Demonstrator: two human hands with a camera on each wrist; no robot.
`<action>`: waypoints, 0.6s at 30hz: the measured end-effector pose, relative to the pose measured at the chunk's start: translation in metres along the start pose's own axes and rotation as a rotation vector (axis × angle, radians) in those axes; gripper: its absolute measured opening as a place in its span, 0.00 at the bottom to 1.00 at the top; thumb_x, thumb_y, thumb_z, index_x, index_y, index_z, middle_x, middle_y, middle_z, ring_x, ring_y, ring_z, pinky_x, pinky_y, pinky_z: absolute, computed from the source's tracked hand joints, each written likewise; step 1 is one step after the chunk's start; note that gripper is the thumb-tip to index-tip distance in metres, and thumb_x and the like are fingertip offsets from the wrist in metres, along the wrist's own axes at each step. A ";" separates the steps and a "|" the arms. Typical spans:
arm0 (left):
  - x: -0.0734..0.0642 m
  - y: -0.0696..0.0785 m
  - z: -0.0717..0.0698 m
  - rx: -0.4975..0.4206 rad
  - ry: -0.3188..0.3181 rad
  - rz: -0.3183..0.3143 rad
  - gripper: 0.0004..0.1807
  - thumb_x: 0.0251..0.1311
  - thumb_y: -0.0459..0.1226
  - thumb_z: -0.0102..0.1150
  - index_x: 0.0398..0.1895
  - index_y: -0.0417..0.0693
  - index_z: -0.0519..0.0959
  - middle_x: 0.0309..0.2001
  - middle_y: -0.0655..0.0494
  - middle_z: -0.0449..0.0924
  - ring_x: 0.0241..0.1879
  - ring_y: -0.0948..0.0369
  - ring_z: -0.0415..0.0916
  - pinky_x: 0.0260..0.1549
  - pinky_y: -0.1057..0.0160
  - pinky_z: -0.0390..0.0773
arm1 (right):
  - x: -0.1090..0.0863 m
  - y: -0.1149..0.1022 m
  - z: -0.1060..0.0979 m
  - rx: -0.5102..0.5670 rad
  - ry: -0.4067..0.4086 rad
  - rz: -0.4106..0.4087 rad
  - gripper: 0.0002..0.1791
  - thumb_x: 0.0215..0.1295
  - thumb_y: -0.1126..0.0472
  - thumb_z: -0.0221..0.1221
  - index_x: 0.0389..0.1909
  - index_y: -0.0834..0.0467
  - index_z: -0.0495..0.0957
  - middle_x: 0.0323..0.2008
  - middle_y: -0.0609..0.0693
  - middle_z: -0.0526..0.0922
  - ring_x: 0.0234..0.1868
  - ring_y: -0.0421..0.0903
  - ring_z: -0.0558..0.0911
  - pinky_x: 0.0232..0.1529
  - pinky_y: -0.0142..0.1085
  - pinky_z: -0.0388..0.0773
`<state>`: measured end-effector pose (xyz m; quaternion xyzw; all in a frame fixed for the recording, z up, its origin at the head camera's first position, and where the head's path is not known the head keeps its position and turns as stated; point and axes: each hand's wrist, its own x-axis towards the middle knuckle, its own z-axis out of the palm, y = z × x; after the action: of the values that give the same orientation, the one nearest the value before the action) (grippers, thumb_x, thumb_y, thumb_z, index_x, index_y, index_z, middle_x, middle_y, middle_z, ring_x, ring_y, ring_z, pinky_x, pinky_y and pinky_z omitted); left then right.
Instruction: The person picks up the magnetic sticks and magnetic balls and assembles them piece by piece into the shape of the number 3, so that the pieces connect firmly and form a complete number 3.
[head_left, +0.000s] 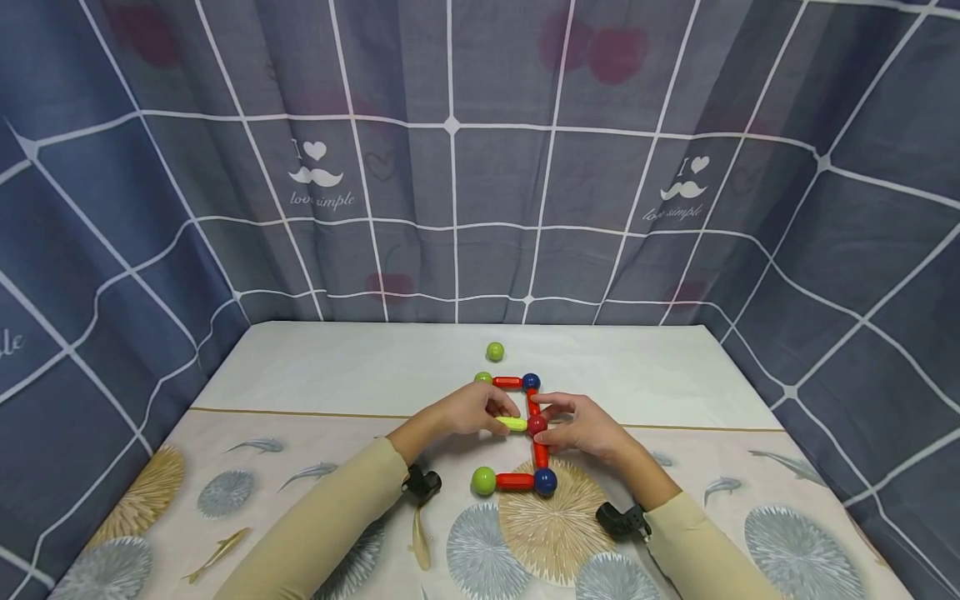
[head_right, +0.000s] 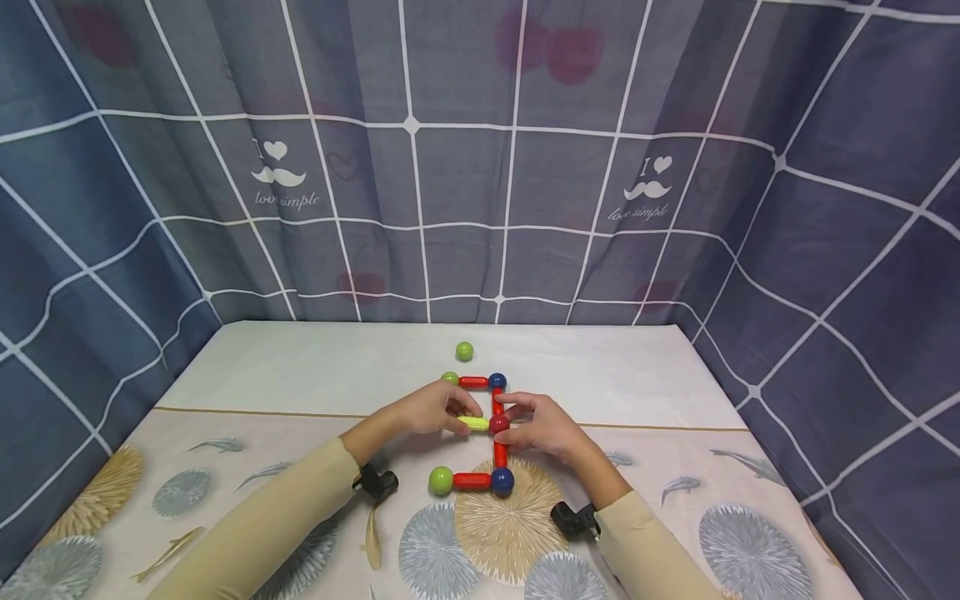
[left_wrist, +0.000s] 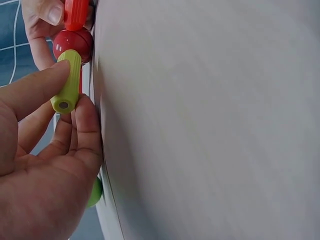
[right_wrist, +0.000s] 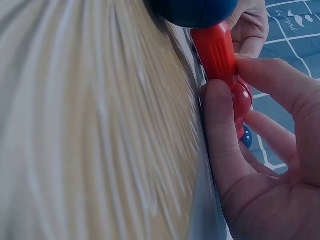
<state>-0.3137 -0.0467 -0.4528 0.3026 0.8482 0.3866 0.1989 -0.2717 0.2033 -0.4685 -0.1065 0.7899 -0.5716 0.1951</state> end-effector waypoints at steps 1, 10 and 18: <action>0.000 0.000 0.000 -0.002 0.001 0.000 0.12 0.57 0.30 0.73 0.44 0.47 0.88 0.38 0.59 0.86 0.36 0.63 0.76 0.39 0.69 0.78 | 0.000 0.000 0.000 0.000 -0.001 0.000 0.41 0.56 0.67 0.74 0.72 0.61 0.70 0.51 0.63 0.79 0.40 0.48 0.85 0.40 0.42 0.88; -0.002 0.000 -0.001 -0.004 -0.005 0.007 0.13 0.56 0.30 0.73 0.45 0.46 0.87 0.39 0.58 0.86 0.36 0.64 0.76 0.40 0.70 0.78 | 0.000 -0.001 0.000 -0.001 -0.001 0.010 0.41 0.55 0.67 0.74 0.71 0.61 0.71 0.51 0.63 0.79 0.41 0.48 0.84 0.40 0.42 0.88; -0.006 0.000 -0.006 -0.003 -0.006 0.015 0.14 0.56 0.29 0.74 0.47 0.44 0.87 0.42 0.55 0.87 0.38 0.65 0.78 0.44 0.69 0.81 | 0.000 -0.002 0.001 -0.005 0.000 0.009 0.41 0.56 0.67 0.74 0.71 0.61 0.71 0.50 0.62 0.79 0.41 0.48 0.84 0.40 0.42 0.88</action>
<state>-0.3125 -0.0536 -0.4483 0.3099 0.8448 0.3882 0.1990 -0.2712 0.2022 -0.4663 -0.1034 0.7919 -0.5686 0.1974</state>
